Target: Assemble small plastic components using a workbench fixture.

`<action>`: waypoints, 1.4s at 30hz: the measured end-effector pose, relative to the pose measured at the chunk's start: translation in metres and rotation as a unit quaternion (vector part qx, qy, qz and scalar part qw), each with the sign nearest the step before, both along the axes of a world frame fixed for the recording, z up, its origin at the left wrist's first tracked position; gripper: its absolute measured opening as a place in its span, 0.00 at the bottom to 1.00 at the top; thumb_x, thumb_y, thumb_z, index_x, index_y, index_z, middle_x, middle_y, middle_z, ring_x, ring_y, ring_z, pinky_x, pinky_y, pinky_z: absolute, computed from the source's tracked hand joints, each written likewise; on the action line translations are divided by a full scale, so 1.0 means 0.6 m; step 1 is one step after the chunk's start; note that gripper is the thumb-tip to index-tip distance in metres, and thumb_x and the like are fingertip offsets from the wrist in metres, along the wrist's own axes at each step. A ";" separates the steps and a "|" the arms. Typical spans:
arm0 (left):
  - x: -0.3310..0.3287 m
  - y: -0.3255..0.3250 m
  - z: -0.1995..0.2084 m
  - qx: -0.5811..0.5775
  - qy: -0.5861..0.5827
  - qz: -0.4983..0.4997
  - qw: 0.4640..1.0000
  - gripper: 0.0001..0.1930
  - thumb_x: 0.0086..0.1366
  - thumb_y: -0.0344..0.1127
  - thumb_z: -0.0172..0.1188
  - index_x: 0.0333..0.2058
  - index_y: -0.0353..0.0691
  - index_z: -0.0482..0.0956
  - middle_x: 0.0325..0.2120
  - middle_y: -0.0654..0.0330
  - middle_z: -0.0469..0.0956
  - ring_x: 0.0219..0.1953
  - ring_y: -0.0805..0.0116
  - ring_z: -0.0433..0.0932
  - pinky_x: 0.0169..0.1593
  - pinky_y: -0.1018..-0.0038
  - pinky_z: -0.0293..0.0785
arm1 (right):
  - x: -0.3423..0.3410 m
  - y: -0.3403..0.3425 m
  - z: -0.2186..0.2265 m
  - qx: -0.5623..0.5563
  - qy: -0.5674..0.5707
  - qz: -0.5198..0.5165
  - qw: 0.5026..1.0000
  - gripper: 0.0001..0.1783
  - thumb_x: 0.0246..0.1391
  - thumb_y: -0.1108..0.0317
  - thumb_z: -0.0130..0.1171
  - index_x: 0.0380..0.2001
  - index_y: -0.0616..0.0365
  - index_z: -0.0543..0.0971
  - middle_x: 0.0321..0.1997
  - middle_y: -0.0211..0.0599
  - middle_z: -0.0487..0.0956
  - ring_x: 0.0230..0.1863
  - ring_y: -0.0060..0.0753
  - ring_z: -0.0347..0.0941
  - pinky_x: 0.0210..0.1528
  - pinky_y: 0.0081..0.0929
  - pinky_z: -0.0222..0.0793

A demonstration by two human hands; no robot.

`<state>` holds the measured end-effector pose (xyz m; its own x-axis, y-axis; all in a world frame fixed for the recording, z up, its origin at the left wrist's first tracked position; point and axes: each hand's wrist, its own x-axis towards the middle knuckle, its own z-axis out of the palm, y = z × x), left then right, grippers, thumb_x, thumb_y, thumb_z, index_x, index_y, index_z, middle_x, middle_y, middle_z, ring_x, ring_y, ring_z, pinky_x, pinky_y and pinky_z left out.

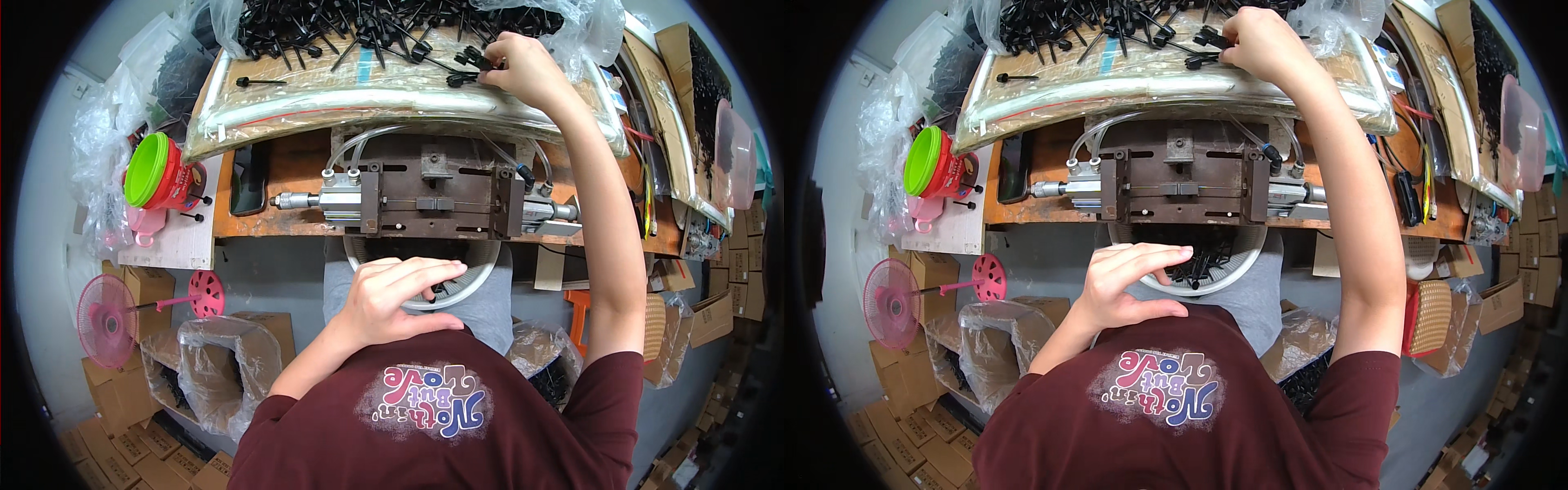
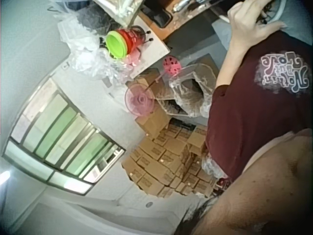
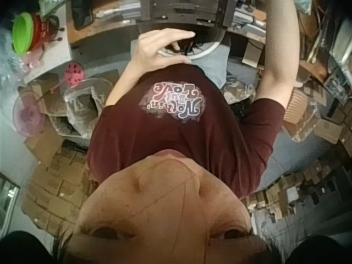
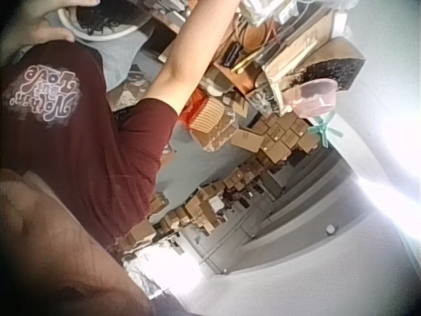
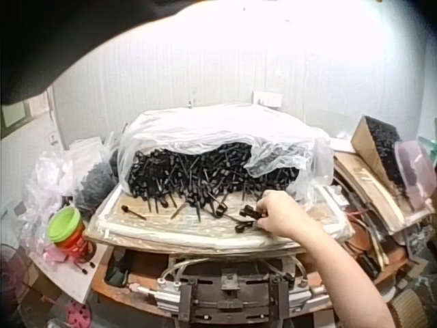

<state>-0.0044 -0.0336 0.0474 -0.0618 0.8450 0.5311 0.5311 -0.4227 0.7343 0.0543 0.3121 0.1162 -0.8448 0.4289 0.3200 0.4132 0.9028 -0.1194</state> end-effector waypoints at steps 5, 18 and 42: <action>-0.017 0.007 0.010 0.006 -0.030 -0.003 1.000 0.24 0.52 0.36 0.75 0.46 0.31 0.82 0.42 0.50 0.85 0.27 0.67 0.83 0.35 0.76 0.79 | 0.010 -0.010 0.014 -0.113 0.098 -0.033 0.988 0.21 0.51 0.56 0.72 0.39 0.62 0.84 0.29 0.35 0.79 0.33 0.31 0.78 0.37 0.30 0.72; -0.017 0.034 0.033 -0.048 -0.333 0.062 0.940 0.16 0.57 0.17 0.67 0.46 0.31 0.83 0.43 0.57 0.79 0.45 0.71 0.81 0.47 0.75 0.85 | 0.105 -0.274 -0.065 0.154 0.228 0.262 0.925 0.18 0.40 0.70 0.62 0.37 0.67 0.82 0.44 0.45 0.82 0.33 0.33 0.80 0.35 0.28 0.78; 0.010 0.052 -0.076 -0.010 0.300 0.201 0.933 0.13 0.49 0.33 0.73 0.35 0.39 0.85 0.49 0.57 0.83 0.28 0.69 0.82 0.36 0.74 0.78 | 0.181 -0.307 -0.125 0.027 0.295 0.127 0.947 0.21 0.40 0.82 0.63 0.43 0.69 0.83 0.45 0.50 0.83 0.39 0.45 0.83 0.38 0.33 0.81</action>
